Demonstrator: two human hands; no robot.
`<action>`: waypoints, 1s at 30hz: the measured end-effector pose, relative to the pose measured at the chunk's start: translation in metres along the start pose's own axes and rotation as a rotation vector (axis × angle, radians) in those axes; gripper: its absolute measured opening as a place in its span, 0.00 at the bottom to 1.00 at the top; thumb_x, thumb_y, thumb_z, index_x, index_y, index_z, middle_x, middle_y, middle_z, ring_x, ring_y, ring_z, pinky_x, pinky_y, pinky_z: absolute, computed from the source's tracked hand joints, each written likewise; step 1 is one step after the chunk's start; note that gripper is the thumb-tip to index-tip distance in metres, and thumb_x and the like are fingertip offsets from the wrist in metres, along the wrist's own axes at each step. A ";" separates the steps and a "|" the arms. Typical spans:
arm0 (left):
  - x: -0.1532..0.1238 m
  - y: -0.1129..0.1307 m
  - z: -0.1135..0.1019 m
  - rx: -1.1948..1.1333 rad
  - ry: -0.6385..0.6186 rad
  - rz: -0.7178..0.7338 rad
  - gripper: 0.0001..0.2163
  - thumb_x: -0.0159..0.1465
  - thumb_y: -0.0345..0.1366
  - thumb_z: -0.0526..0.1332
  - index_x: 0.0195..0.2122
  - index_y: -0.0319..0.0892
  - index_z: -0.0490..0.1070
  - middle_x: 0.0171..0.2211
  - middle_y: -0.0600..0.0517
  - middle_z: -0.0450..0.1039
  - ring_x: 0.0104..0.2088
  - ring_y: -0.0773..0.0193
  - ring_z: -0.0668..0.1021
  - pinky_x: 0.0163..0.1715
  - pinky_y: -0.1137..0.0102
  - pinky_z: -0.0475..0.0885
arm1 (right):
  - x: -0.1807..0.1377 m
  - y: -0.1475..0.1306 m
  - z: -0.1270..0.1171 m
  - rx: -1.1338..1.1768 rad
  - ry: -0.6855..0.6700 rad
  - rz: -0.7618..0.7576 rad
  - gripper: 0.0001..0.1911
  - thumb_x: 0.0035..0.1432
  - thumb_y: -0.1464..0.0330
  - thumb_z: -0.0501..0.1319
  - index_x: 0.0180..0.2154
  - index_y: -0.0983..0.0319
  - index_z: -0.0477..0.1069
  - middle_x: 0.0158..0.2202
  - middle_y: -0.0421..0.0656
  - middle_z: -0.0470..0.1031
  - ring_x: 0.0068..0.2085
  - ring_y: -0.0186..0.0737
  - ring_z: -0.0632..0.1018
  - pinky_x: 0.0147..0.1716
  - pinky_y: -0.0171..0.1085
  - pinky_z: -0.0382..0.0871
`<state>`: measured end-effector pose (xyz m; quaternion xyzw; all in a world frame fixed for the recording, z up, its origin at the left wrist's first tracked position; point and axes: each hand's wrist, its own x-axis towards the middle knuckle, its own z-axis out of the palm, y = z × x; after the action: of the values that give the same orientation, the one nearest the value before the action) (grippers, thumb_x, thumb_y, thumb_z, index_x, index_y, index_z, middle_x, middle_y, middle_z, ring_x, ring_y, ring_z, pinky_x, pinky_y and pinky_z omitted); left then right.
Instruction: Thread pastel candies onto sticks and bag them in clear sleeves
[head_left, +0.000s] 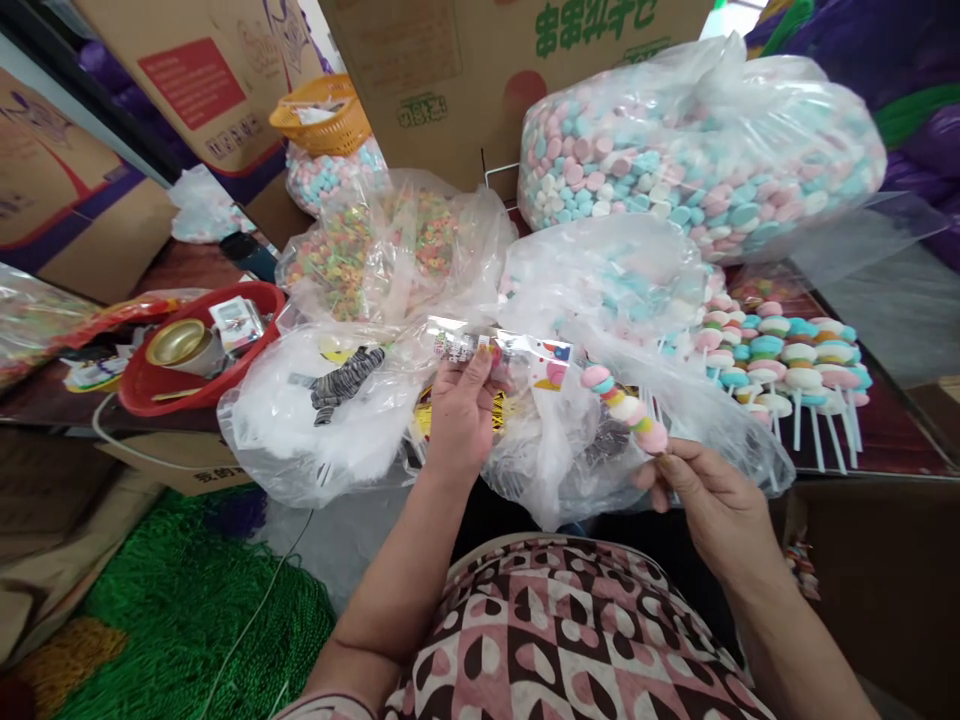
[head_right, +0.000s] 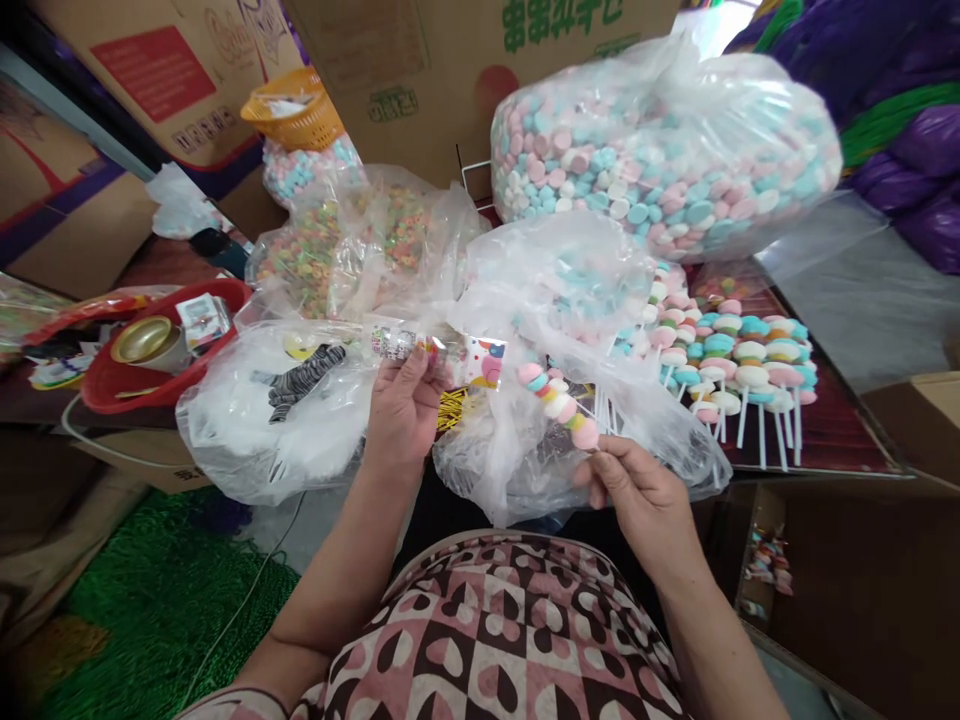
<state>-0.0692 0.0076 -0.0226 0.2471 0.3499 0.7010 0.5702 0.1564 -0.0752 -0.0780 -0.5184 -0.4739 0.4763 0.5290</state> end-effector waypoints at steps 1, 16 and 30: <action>0.001 0.001 0.000 -0.006 0.004 -0.005 0.11 0.51 0.35 0.73 0.32 0.41 0.74 0.27 0.56 0.77 0.24 0.71 0.76 0.26 0.74 0.69 | 0.003 -0.005 0.000 0.067 0.012 0.008 0.10 0.59 0.59 0.64 0.39 0.57 0.74 0.27 0.39 0.78 0.20 0.33 0.71 0.22 0.36 0.66; -0.035 -0.030 0.011 -0.066 -0.169 -0.305 0.12 0.49 0.36 0.74 0.33 0.39 0.76 0.28 0.54 0.78 0.26 0.69 0.78 0.27 0.72 0.73 | 0.041 -0.034 0.064 0.322 0.127 0.118 0.22 0.43 0.63 0.72 0.43 0.57 0.75 0.30 0.37 0.72 0.22 0.27 0.60 0.16 0.28 0.51; -0.030 -0.034 0.006 0.023 -0.021 -0.297 0.20 0.47 0.48 0.74 0.22 0.40 0.67 0.15 0.61 0.62 0.15 0.75 0.65 0.15 0.75 0.61 | 0.040 -0.020 0.062 0.118 0.298 0.017 0.17 0.41 0.55 0.73 0.25 0.62 0.77 0.22 0.40 0.74 0.23 0.34 0.71 0.19 0.33 0.64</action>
<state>-0.0366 -0.0170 -0.0438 0.2065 0.3848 0.6021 0.6684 0.0986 -0.0299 -0.0572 -0.5555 -0.3568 0.4254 0.6189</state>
